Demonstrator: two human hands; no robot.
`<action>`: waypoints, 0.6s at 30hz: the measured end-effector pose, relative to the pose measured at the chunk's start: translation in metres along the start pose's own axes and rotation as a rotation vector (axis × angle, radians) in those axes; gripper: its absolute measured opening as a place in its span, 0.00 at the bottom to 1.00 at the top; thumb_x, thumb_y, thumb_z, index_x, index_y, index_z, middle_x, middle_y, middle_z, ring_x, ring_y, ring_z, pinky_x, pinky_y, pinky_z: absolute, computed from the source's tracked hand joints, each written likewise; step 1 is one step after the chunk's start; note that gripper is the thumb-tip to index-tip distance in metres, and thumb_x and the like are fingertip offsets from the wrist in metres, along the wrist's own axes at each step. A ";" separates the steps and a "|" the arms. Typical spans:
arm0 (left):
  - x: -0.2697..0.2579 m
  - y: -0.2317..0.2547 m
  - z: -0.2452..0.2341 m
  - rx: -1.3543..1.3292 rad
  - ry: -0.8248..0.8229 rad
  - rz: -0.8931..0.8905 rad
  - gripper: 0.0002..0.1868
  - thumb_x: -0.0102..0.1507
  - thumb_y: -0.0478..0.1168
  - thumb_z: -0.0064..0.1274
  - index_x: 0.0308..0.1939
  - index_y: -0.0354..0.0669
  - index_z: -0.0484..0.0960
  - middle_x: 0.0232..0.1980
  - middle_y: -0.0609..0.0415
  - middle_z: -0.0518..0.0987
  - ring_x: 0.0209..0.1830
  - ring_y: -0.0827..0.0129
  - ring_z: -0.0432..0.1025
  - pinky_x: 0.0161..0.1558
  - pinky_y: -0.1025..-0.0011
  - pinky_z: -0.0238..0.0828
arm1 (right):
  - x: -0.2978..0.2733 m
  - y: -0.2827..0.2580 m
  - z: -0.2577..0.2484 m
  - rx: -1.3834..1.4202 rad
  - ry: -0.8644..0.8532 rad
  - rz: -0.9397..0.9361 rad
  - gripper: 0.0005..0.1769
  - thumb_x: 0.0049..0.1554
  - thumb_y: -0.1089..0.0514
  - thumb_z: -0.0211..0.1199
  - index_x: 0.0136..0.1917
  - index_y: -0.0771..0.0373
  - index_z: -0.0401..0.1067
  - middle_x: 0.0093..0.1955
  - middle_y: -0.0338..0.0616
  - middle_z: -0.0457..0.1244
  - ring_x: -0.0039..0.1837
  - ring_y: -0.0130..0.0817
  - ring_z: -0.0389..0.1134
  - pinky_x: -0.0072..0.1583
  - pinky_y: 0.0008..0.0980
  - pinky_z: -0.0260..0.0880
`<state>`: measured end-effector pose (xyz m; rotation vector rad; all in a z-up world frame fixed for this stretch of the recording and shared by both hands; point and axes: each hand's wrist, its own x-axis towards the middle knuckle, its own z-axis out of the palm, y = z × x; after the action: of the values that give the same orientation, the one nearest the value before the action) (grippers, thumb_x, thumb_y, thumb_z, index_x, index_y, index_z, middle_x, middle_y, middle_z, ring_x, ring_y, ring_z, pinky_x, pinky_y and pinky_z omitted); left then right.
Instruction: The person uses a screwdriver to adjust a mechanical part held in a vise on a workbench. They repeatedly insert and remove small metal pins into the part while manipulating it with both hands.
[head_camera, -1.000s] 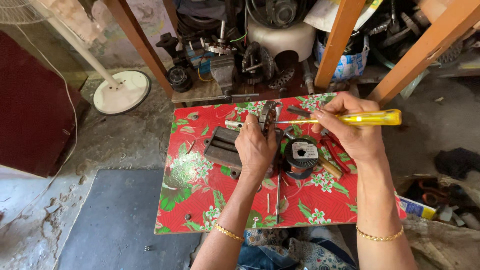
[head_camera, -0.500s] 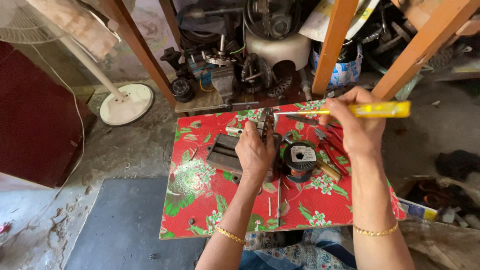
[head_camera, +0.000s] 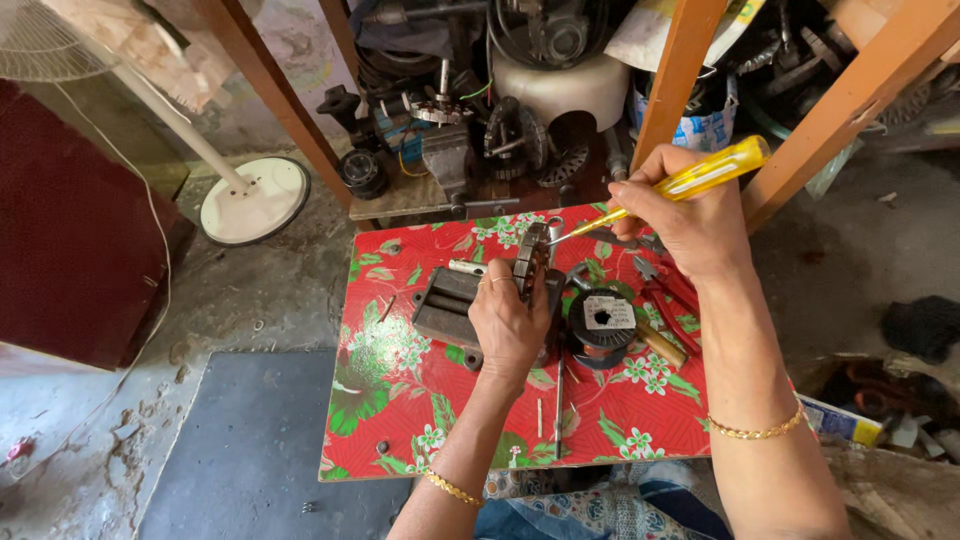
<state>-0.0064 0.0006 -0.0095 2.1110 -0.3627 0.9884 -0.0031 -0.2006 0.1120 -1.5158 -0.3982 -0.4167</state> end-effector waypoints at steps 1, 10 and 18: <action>0.000 0.000 0.001 0.004 0.002 0.004 0.15 0.63 0.39 0.60 0.41 0.37 0.69 0.34 0.42 0.74 0.34 0.44 0.72 0.35 0.52 0.68 | 0.002 0.000 -0.001 0.003 -0.009 -0.006 0.09 0.60 0.67 0.66 0.39 0.67 0.69 0.34 0.46 0.66 0.33 0.27 0.67 0.38 0.26 0.69; -0.001 0.001 0.000 0.022 0.003 -0.012 0.16 0.63 0.40 0.60 0.40 0.37 0.68 0.33 0.42 0.74 0.34 0.43 0.72 0.34 0.52 0.67 | 0.050 -0.011 0.003 -0.160 -0.227 0.087 0.10 0.57 0.65 0.67 0.36 0.68 0.69 0.34 0.48 0.68 0.30 0.29 0.68 0.32 0.28 0.68; 0.000 0.003 -0.004 -0.043 0.003 -0.017 0.14 0.63 0.38 0.59 0.41 0.37 0.68 0.33 0.42 0.74 0.33 0.44 0.73 0.35 0.53 0.68 | 0.079 -0.032 0.028 -0.314 -0.361 0.237 0.10 0.54 0.61 0.69 0.35 0.67 0.71 0.32 0.45 0.69 0.30 0.29 0.70 0.33 0.27 0.70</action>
<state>-0.0099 0.0015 -0.0060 2.0706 -0.3605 0.9657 0.0503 -0.1744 0.1795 -1.9281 -0.4406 -0.0133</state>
